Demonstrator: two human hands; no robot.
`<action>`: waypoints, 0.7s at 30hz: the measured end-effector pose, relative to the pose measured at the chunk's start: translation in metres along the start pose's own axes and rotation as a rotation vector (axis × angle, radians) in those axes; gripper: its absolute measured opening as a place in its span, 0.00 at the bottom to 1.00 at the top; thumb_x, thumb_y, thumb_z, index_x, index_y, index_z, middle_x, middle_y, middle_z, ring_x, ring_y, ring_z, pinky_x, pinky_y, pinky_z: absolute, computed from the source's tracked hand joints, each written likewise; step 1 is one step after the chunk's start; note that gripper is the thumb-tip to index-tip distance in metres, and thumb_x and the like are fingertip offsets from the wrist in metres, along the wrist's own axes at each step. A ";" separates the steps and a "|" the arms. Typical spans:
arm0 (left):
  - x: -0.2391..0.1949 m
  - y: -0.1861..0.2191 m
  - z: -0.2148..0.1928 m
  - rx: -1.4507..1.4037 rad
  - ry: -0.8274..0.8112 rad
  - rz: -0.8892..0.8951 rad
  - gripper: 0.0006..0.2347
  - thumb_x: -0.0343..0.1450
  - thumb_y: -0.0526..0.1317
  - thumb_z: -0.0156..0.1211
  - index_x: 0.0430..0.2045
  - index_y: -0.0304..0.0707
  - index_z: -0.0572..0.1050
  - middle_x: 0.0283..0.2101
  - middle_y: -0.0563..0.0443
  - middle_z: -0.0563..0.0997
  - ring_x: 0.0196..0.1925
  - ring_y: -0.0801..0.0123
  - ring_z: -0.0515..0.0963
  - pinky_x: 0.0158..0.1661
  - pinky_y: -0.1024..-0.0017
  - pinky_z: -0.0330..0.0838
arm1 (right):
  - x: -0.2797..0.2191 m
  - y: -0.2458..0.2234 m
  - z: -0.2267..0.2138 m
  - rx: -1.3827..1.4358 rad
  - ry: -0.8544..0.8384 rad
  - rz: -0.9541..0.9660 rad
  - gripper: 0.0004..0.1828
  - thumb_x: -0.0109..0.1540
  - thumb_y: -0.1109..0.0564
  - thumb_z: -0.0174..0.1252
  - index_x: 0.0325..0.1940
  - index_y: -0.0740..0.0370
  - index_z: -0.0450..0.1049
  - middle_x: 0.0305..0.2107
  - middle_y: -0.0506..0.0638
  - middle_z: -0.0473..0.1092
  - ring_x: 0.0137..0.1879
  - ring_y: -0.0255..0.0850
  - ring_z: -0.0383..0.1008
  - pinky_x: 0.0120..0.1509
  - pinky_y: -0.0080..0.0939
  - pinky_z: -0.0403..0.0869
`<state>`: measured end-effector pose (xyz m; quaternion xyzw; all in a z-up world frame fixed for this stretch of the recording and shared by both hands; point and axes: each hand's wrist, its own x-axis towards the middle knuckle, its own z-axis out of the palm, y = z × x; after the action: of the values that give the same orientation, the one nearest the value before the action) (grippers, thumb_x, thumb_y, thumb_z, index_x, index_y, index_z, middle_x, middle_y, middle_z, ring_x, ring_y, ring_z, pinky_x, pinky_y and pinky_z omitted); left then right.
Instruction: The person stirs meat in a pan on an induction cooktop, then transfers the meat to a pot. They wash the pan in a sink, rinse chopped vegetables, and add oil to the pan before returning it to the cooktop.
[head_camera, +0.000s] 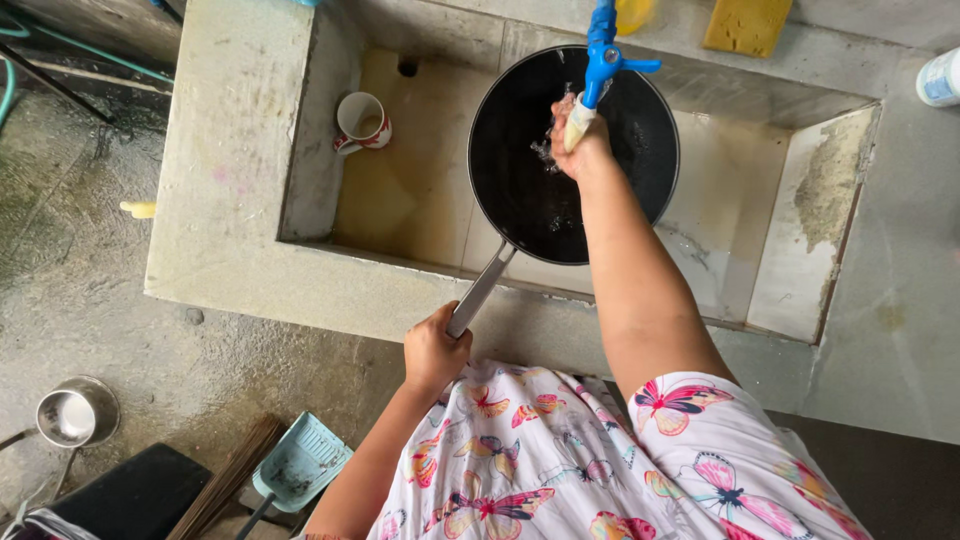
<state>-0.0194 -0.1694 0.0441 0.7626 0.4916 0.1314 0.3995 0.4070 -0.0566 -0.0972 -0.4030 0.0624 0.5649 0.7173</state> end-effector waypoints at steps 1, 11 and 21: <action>0.000 0.001 0.000 0.007 -0.002 -0.010 0.18 0.59 0.36 0.63 0.44 0.41 0.81 0.28 0.38 0.83 0.32 0.45 0.83 0.37 0.56 0.78 | -0.011 0.000 0.006 -0.127 0.032 -0.051 0.10 0.64 0.45 0.52 0.37 0.47 0.77 0.16 0.43 0.72 0.12 0.37 0.65 0.11 0.34 0.58; -0.012 0.028 -0.007 -0.242 -0.169 -0.318 0.19 0.60 0.35 0.60 0.46 0.33 0.80 0.22 0.40 0.83 0.24 0.62 0.86 0.32 0.66 0.79 | -0.202 0.011 0.061 -1.924 0.105 0.173 0.39 0.64 0.27 0.49 0.27 0.62 0.87 0.25 0.57 0.82 0.30 0.46 0.82 0.49 0.44 0.79; -0.010 0.023 0.040 -0.241 -0.094 -0.120 0.20 0.59 0.35 0.64 0.46 0.33 0.79 0.22 0.39 0.81 0.24 0.57 0.84 0.32 0.62 0.78 | -0.280 0.158 0.021 -0.751 0.025 0.059 0.21 0.65 0.41 0.61 0.48 0.61 0.74 0.42 0.51 0.77 0.44 0.35 0.77 0.44 0.40 0.77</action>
<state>0.0147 -0.2016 0.0372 0.6835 0.4978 0.1296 0.5179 0.1645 -0.2500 -0.0108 -0.6428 -0.1291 0.5638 0.5023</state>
